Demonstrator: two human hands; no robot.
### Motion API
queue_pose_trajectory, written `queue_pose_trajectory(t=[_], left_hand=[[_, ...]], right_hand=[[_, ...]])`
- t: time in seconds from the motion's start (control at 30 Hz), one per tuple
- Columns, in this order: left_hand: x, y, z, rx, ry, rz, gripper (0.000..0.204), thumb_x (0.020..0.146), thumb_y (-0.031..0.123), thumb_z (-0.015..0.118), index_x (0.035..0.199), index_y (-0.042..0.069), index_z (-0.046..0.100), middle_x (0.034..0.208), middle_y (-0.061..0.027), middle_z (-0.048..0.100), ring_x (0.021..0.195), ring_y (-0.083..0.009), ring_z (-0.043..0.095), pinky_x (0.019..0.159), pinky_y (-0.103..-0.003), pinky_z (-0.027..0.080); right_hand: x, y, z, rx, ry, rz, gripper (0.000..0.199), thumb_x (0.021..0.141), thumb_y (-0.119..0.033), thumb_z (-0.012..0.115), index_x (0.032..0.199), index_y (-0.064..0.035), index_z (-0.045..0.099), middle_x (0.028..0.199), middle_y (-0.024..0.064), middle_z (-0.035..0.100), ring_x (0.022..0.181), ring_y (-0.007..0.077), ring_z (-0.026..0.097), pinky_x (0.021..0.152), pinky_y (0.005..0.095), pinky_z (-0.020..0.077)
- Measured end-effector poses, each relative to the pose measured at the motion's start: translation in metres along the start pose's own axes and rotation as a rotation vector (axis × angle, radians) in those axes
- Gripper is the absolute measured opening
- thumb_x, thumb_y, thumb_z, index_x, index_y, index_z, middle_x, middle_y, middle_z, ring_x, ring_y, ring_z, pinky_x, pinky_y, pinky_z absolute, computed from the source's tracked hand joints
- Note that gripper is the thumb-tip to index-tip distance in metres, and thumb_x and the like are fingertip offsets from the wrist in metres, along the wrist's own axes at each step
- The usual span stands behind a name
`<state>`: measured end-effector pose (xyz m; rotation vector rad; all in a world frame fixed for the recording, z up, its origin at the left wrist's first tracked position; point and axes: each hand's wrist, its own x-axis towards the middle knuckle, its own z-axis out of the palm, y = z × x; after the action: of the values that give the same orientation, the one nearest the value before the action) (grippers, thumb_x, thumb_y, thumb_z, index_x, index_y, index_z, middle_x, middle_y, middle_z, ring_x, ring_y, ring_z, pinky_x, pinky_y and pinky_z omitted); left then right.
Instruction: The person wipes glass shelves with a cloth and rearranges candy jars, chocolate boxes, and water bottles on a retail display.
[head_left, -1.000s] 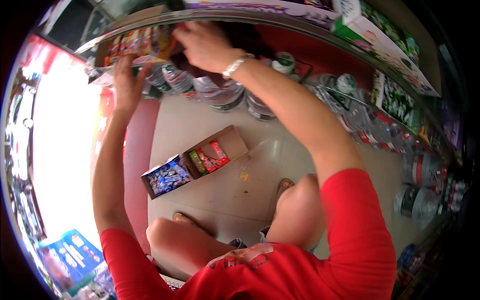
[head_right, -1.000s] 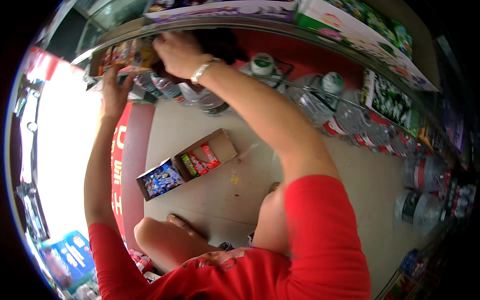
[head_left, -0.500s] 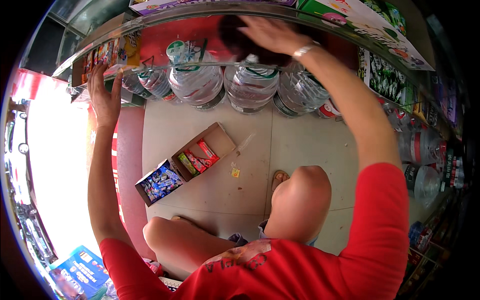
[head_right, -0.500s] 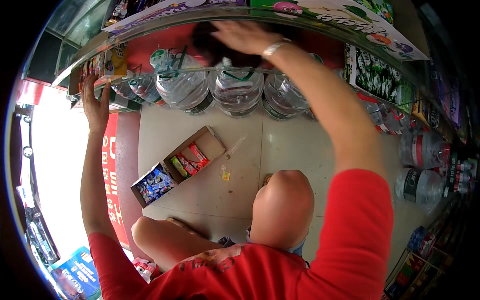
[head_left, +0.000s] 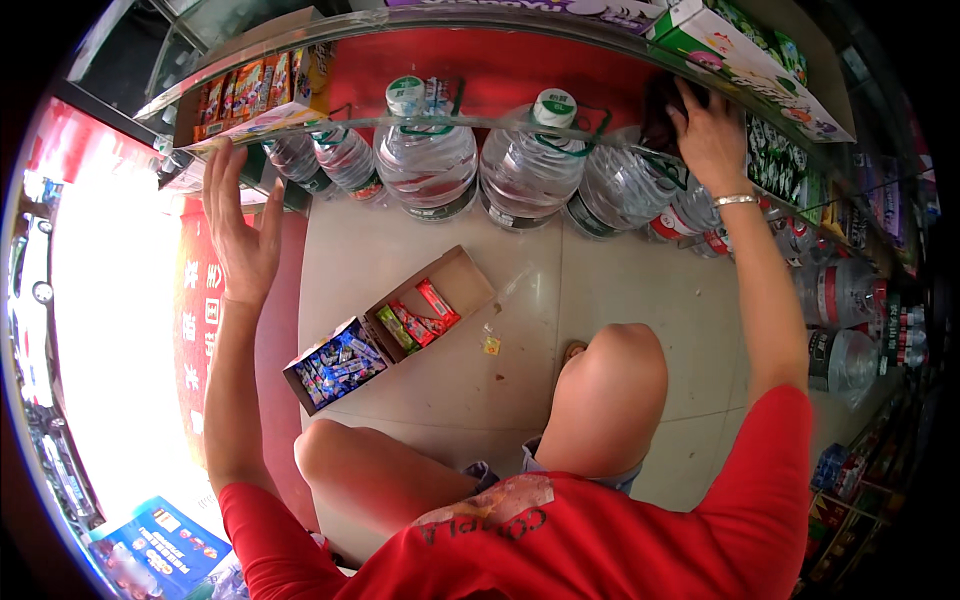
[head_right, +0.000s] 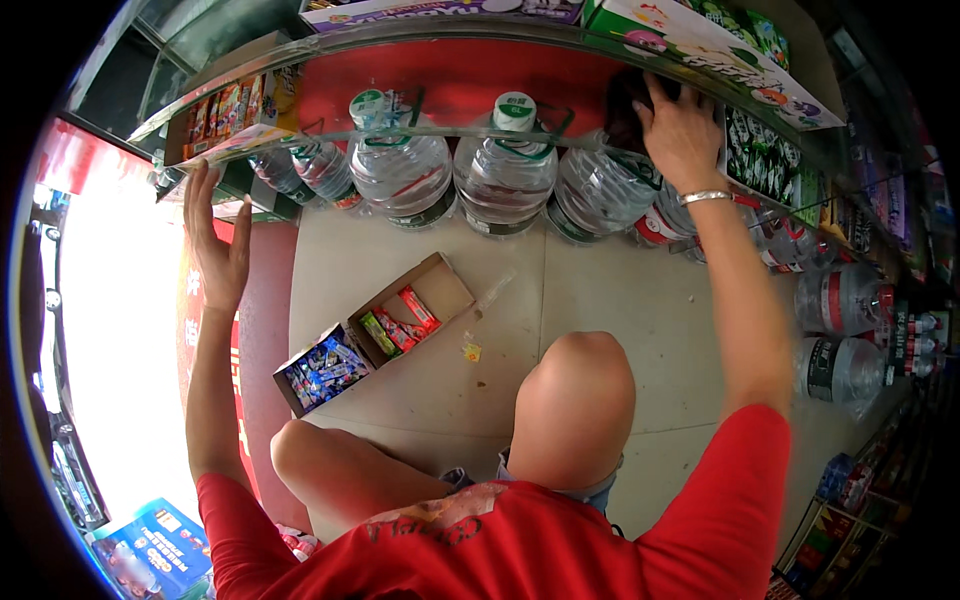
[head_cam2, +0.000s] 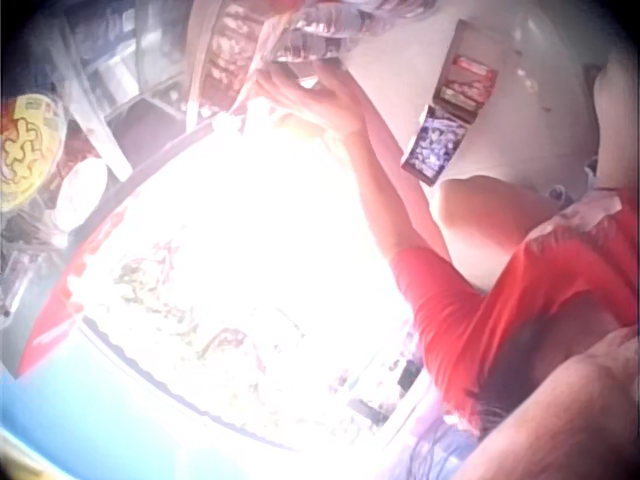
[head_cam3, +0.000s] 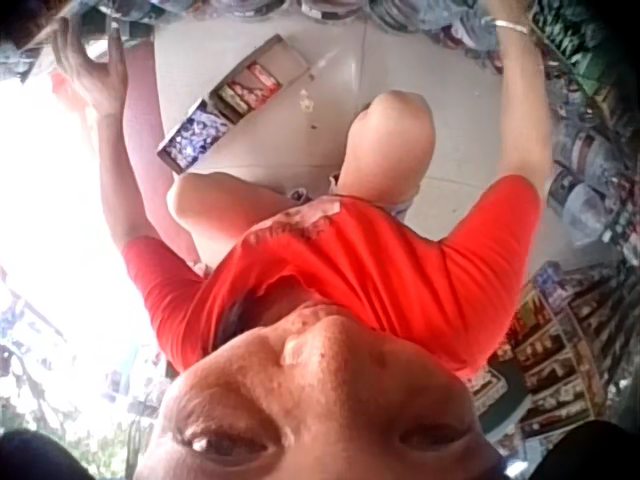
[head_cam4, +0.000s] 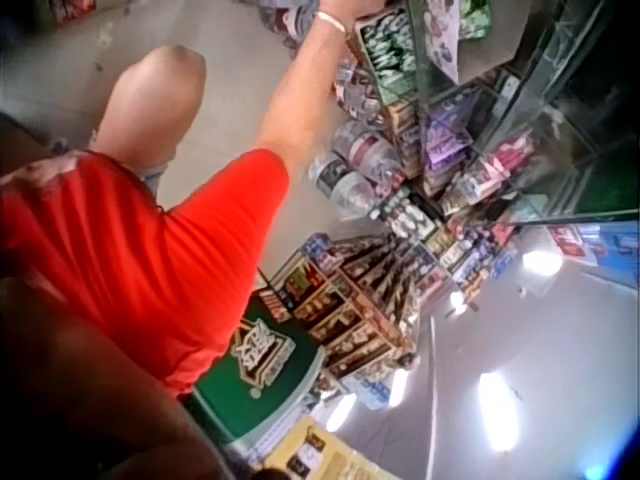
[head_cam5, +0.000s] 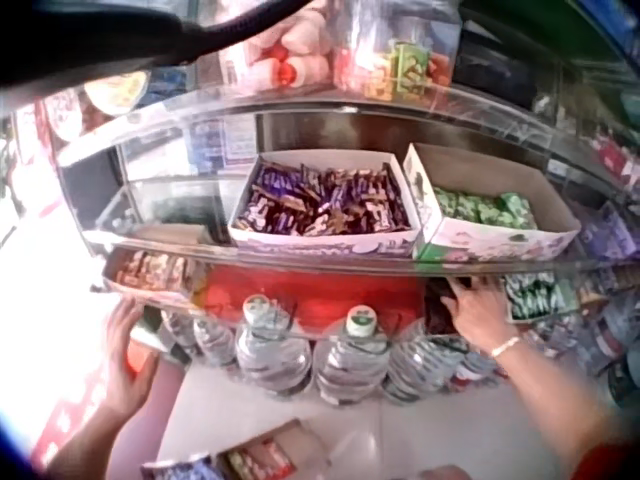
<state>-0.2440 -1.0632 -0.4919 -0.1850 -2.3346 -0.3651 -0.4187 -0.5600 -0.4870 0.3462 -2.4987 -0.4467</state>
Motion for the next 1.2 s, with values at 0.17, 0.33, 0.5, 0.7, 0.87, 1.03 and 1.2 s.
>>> queue_pose_trajectory(t=[0.17,0.33,0.5,0.7,0.87,1.03,1.2], left_hand=[[-0.009,0.010,0.001,-0.070,-0.063,-0.036,0.047,0.087,0.005,0.062,0.131,0.004,0.049,0.143,-0.0142,0.044,0.137,-0.0328,0.035,0.112,-0.044,0.027],[0.001,0.042,0.013,-0.145,-0.091,0.045,0.040,0.085,0.006,0.062,0.124,-0.001,0.054,0.138,-0.0177,0.048,0.134,-0.0373,0.038,0.109,-0.047,0.030],[0.006,0.067,0.010,-0.141,-0.151,0.136,0.040,0.084,0.000,0.061,0.123,-0.001,0.056,0.138,-0.0183,0.048,0.134,-0.0393,0.037,0.109,-0.048,0.030],[-0.005,0.073,0.015,-0.102,-0.288,0.097,0.034,0.083,-0.002,0.060,0.116,-0.001,0.057,0.137,-0.0180,0.049,0.135,-0.0411,0.036,0.109,-0.050,0.031],[-0.017,0.076,0.029,-0.143,-0.342,0.064,0.034,0.081,-0.002,0.062,0.115,0.000,0.058,0.134,-0.0169,0.053,0.133,-0.0401,0.039,0.108,-0.048,0.033],[-0.024,0.083,0.025,-0.190,-0.334,0.031,0.034,0.077,-0.002,0.064,0.110,0.000,0.061,0.129,-0.0160,0.057,0.130,-0.0386,0.043,0.105,-0.047,0.037],[-0.054,0.070,0.003,-0.274,-0.365,-0.022,0.032,0.078,0.000,0.065,0.110,0.000,0.061,0.128,-0.0168,0.057,0.132,-0.0395,0.041,0.106,-0.047,0.036]], right_hand=[[0.011,-0.095,-0.042,0.316,-0.160,0.047,0.053,0.088,-0.059,0.052,0.130,-0.0276,0.057,0.131,0.0168,0.051,0.118,0.0401,0.048,0.095,0.0501,0.0445],[0.055,-0.226,-0.059,0.727,0.019,-0.205,0.042,0.082,-0.053,0.058,0.107,-0.0224,0.072,0.118,0.0087,0.057,0.114,0.0326,0.047,0.091,0.0517,0.0394],[0.096,-0.252,-0.049,0.710,0.274,-0.533,0.021,0.083,-0.028,0.057,0.088,-0.0162,0.074,0.119,0.0054,0.057,0.113,0.0267,0.050,0.093,0.0437,0.0405],[0.165,-0.237,0.009,0.061,0.598,-0.683,0.024,0.086,-0.022,0.054,0.094,-0.0047,0.069,0.086,0.0047,0.065,0.073,0.0168,0.063,0.066,0.0288,0.0511],[0.147,-0.163,0.043,0.657,0.135,-0.494,0.031,0.089,-0.031,0.053,0.094,-0.0040,0.067,0.085,0.0097,0.066,0.073,0.0213,0.064,0.065,0.0335,0.0504],[0.103,-0.047,0.060,0.752,0.028,-0.153,0.035,0.092,-0.035,0.050,0.091,-0.0042,0.066,0.081,0.0151,0.066,0.072,0.0281,0.063,0.063,0.0406,0.0485],[0.069,-0.003,0.043,-0.043,0.392,-0.101,0.017,0.085,-0.015,0.054,0.089,-0.0015,0.064,0.081,0.0205,0.064,0.075,0.0408,0.061,0.068,0.0499,0.0486]])
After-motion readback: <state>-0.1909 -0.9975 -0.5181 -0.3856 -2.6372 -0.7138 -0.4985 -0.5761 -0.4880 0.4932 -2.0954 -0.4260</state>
